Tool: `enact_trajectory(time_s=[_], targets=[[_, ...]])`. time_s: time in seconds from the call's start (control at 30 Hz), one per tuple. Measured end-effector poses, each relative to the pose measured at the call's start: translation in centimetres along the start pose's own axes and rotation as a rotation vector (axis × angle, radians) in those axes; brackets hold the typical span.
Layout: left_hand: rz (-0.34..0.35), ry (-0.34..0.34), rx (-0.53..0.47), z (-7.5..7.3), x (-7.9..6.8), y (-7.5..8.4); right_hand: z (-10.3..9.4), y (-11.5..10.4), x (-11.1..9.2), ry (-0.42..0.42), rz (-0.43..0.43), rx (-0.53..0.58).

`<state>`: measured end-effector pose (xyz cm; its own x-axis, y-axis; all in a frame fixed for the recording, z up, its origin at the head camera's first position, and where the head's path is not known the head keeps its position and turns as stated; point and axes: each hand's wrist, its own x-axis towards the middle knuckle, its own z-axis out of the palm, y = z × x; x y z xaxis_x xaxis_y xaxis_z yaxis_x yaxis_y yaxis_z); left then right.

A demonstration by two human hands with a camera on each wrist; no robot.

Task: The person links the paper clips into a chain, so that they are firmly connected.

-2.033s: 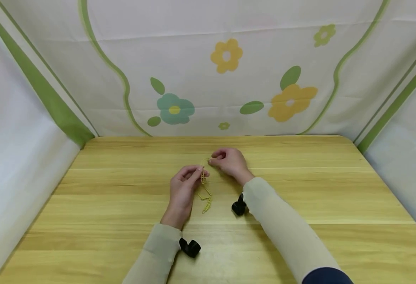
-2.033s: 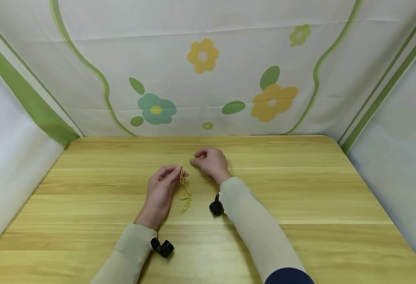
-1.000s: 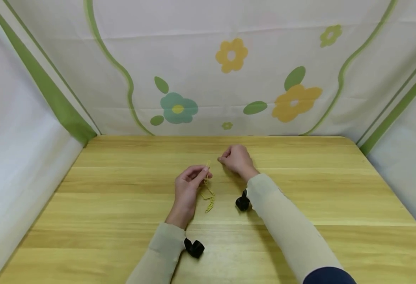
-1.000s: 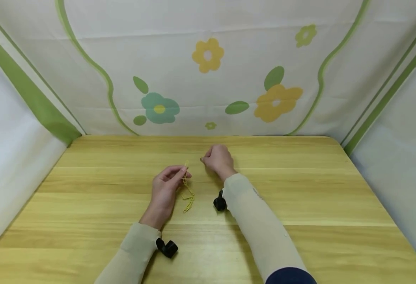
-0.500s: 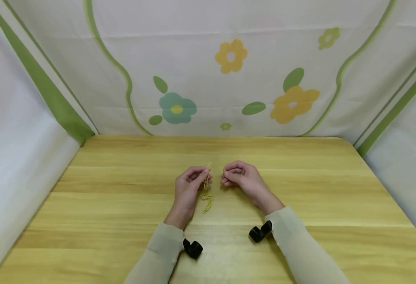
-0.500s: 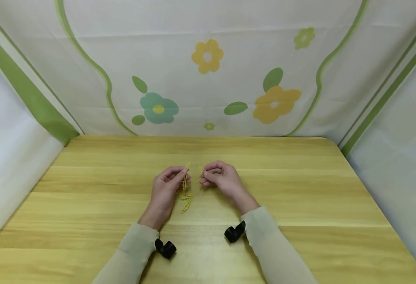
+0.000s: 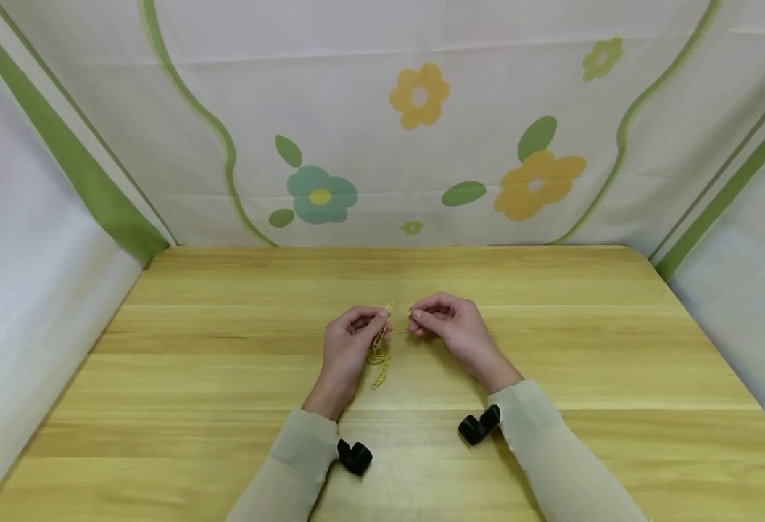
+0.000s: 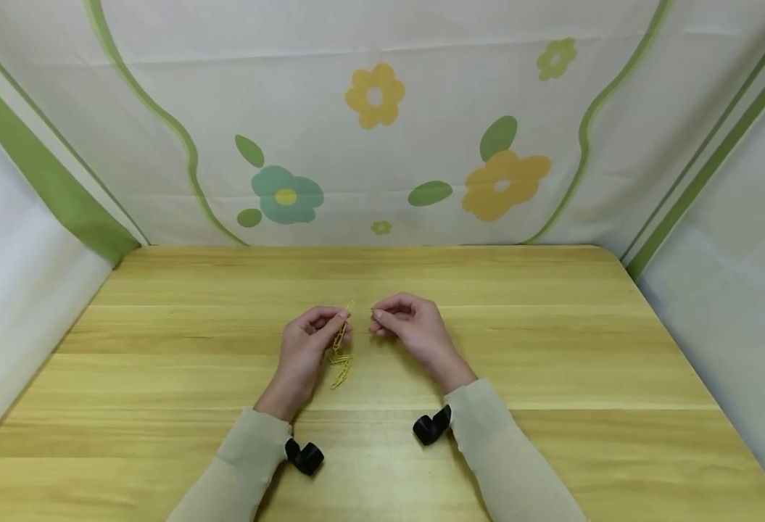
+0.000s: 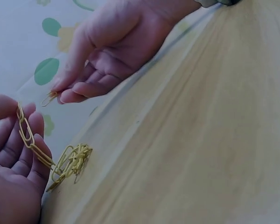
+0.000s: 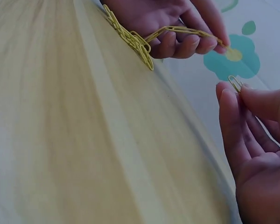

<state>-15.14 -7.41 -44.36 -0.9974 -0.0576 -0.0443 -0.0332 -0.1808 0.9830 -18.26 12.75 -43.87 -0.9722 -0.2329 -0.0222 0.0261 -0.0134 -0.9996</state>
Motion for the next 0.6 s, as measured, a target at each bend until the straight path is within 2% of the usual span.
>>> enact_trajectory(time_s=[0.17,0.3,0.6], targets=[[0.006,-0.010,0.067,0.13,0.01,-0.20,0.35,-0.46,-0.24,0.044,-0.057,-0.078],[0.011,-0.042,0.108,0.13,-0.10,-0.33,0.72,-0.72,-0.44,0.061,-0.063,-0.122],[0.031,-0.059,0.128,0.30,-0.15,-0.47,0.84,-0.60,-0.60,0.072,-0.081,-0.165]])
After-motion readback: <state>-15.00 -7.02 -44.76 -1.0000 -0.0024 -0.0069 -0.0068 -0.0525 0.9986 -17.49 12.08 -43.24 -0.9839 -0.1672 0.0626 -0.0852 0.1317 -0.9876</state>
